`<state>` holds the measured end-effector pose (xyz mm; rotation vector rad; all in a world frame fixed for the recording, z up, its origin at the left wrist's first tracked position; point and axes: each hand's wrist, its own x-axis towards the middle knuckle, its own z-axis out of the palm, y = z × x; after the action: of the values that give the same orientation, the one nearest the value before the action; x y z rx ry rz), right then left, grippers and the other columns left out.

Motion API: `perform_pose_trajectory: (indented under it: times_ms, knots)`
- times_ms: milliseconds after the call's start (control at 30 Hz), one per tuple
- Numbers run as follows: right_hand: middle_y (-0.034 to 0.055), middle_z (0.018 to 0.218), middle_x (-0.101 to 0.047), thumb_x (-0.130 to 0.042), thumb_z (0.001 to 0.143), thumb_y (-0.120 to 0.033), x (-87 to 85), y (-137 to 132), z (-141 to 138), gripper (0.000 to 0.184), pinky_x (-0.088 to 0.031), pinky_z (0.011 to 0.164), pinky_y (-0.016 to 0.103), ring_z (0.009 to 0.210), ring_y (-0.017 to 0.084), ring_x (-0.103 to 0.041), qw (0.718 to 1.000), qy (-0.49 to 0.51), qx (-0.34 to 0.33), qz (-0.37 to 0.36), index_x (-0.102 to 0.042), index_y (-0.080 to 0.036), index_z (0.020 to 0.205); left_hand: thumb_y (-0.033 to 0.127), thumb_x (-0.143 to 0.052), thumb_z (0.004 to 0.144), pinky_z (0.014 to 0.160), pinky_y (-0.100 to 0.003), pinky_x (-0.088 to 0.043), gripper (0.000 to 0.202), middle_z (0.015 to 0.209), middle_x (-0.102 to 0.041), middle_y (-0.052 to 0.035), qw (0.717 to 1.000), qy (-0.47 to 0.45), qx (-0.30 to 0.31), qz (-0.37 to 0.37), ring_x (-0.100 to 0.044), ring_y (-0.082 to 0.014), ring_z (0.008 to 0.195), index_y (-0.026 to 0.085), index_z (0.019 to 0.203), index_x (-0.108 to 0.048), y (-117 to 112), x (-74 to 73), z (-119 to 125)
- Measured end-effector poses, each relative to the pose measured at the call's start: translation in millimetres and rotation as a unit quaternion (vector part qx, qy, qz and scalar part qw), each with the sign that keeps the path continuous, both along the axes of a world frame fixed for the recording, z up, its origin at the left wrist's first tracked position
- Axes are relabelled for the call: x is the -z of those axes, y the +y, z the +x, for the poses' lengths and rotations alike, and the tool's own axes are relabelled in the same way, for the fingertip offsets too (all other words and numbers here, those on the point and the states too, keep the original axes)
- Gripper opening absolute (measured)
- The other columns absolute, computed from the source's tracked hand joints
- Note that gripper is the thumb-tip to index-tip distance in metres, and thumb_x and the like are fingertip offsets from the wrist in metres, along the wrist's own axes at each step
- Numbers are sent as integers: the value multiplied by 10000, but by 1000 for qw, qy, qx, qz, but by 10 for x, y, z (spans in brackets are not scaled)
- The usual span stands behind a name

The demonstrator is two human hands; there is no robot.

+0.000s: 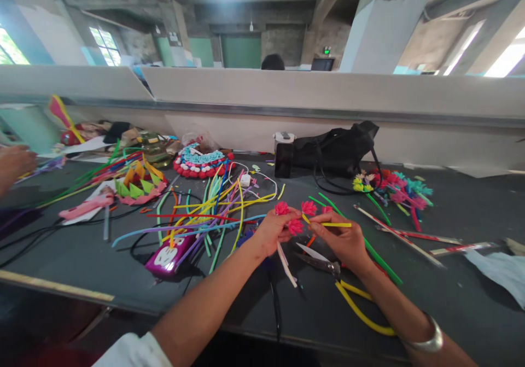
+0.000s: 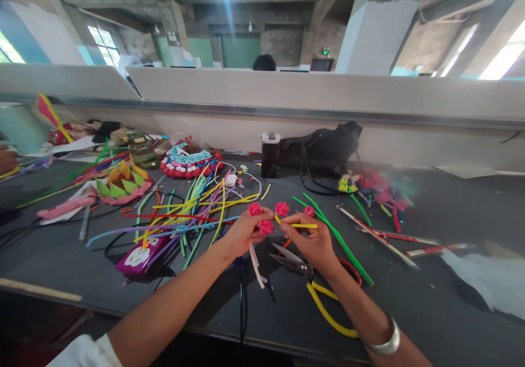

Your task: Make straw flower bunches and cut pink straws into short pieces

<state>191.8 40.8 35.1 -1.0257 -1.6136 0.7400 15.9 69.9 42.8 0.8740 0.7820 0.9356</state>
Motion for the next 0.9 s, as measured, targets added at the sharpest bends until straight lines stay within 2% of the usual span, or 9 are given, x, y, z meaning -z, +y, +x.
perform_pose_trajectory:
  times_ms: [167, 267, 367, 500, 600, 700, 900]
  knots:
    - [11, 679, -682, -672, 817, -363, 34, 37, 7, 163, -509, 567, 257, 606, 169, -641, 999, -4, 6, -33, -694, -202, 805, 307, -723, 643, 373, -191, -93, 240, 451, -372, 92, 998, 29, -47, -3, -227, -15, 332, 171, 716, -539, -25, -39, 1]
    - [9, 643, -668, -678, 799, -408, 85, 102, 28, 215, -478, 512, 250, 568, 169, -624, 997, 11, 7, -71, -665, -195, 769, 307, -734, 624, 375, -185, -97, 251, 463, -363, 95, 998, 30, -47, -1, -236, -16, 345, 169, 723, -549, -26, -41, 2]
    - [-7, 581, -631, -675, 782, -390, 138, 179, 59, 212, -415, 443, 230, 489, 142, -567, 995, 22, 7, -99, -639, -188, 731, 338, -751, 600, 378, -184, -102, 281, 498, -430, 81, 999, 33, -13, 16, -224, -5, 353, 157, 714, -569, -36, -40, 7]
    - [-29, 519, -571, -651, 746, -311, 148, 230, 80, 155, -359, 407, 209, 436, 107, -477, 993, 25, -26, -115, -632, -178, 670, 378, -782, 550, 393, -175, -151, 334, 607, -560, 30, 995, 74, 47, 40, -329, -15, 399, 142, 702, -601, -80, -60, 8]
    - [-27, 519, -583, -666, 687, -274, 114, 230, 76, 103, -374, 414, 209, 442, 107, -476, 988, 39, -56, -142, -652, -176, 657, 385, -781, 550, 402, -184, -159, 338, 631, -594, 3, 987, 120, 93, 46, -368, -32, 417, 135, 728, -640, -107, -71, -5]
    - [-16, 560, -618, -682, 667, -275, 87, 231, 81, 102, -415, 460, 224, 478, 118, -514, 985, 44, -55, -160, -676, -174, 652, 377, -762, 583, 410, -191, -168, 314, 611, -592, -4, 981, 144, 117, 53, -377, -41, 421, 126, 746, -667, -109, -72, -25]
    - [11, 641, -664, -718, 683, -343, 83, 253, 125, 174, -471, 585, 259, 603, 154, -588, 987, 33, -66, -145, -706, -171, 663, 321, -710, 604, 407, -200, -166, 253, 612, -596, -8, 971, 166, 163, 62, -367, -43, 418, 120, 756, -689, -111, -93, -51]
